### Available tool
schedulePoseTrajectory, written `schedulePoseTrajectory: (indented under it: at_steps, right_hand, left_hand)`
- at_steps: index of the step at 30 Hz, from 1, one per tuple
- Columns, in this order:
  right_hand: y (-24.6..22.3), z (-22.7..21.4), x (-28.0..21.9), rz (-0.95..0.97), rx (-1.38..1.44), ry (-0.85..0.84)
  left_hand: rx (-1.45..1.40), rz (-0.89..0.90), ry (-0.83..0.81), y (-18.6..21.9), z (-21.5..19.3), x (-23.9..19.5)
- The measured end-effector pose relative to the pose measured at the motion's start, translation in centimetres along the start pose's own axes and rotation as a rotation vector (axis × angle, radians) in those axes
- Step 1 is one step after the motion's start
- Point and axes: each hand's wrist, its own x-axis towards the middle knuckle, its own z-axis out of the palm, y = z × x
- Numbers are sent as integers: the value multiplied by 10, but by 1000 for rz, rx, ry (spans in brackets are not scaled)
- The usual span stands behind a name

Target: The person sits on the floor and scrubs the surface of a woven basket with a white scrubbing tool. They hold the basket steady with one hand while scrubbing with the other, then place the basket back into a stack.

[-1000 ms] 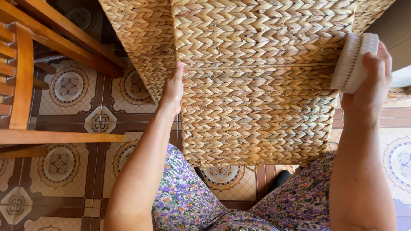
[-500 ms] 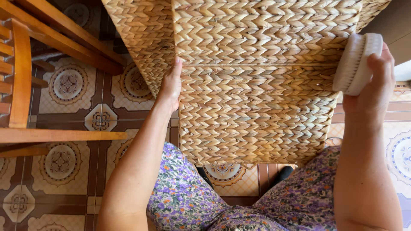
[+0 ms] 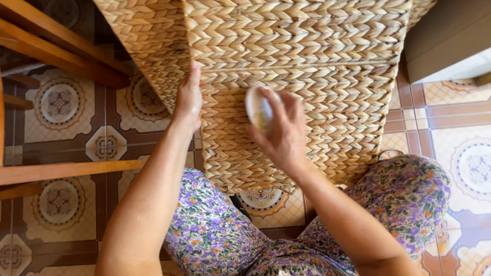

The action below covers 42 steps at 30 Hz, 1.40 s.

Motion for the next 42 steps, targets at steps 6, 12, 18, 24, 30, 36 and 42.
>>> schedulePoseTrajectory:
  at_steps: [6, 12, 18, 24, 30, 36, 42]
  right_hand:
    - [93, -39, 2, 669, 960, 382]
    - [104, -84, 9, 332, -357, 298]
    - [-6, 23, 32, 958, 1451, 506]
    - [-55, 45, 39, -7, 52, -107]
    - [39, -33, 22, 95, -143, 157]
    - [6, 21, 24, 125, -42, 94]
    - [-75, 69, 43, -46, 4, -142]
  left_hand:
    - [-188, -31, -87, 1, -6, -5]
    - [-252, -79, -133, 4, -4, -4]
    - [-262, -107, -164, -2, -9, 1]
    - [-255, -198, -221, 2, -13, 4]
    - [-283, -107, -304, 3, -11, 4]
    - [-421, -127, -312, -11, -13, 15]
    - [-467, -201, -332, -13, -19, 16]
